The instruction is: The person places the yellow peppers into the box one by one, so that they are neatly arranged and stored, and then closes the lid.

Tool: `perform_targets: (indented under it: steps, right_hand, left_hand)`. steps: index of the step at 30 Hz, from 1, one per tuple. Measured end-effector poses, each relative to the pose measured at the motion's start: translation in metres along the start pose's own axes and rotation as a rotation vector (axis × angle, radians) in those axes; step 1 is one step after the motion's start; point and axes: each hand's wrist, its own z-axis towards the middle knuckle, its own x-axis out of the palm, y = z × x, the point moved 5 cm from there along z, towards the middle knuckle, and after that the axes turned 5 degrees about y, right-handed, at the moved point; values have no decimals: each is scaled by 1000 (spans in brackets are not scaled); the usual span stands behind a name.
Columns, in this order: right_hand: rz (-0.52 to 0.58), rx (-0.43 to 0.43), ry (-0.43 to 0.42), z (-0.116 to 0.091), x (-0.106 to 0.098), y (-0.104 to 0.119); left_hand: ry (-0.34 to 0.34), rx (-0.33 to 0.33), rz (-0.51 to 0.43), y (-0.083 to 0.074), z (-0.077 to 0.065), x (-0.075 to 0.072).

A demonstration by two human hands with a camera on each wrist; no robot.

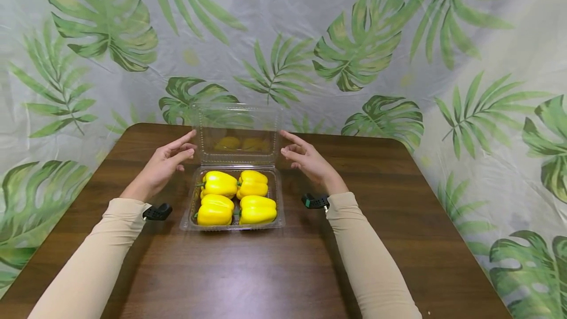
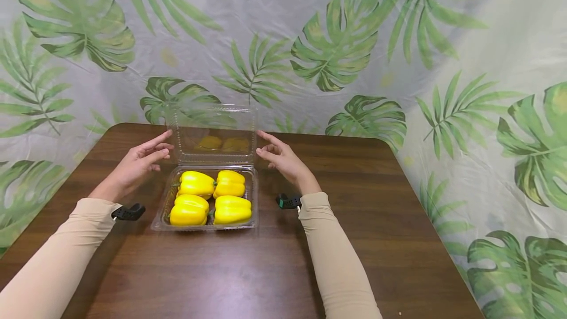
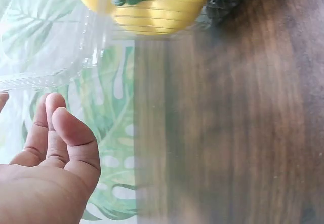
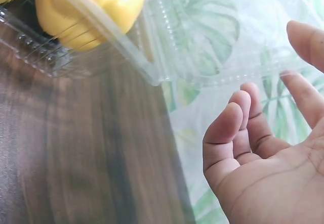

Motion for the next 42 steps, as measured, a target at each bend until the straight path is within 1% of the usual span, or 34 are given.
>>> perform_targets:
  steps: [9, 16, 19, 23, 26, 31, 34, 37, 42]
  right_hand:
    - [-50, -43, 7, -7, -4, 16]
    - [-179, -96, -8, -18, -5, 32]
    - [-208, -118, 4, -25, -3, 37]
    - [-261, -158, 24, -38, 0, 43]
    - [-301, -187, 28, -48, 3, 46]
    - [-352, -211, 37, -65, 10, 46]
    - [-384, -236, 44, -74, 14, 46]
    - [-401, -249, 50, -82, 18, 43]
    - [-394, -222, 55, -92, 24, 35]
  left_hand:
    - [-23, 82, 18, -18, -5, -2]
    - [-40, 131, 35, -30, -15, -2]
    - [-53, 162, 65, -33, -22, -3]
    - [-66, 188, 116, -38, -32, -3]
    - [-70, 211, 174, -41, -41, -2]
    - [-80, 274, 269, -46, -56, 1]
    - [-72, 264, 305, -46, -65, 5]
    - [-46, 244, 322, -43, -75, 10]
    - [-7, 234, 300, -36, -87, 18]
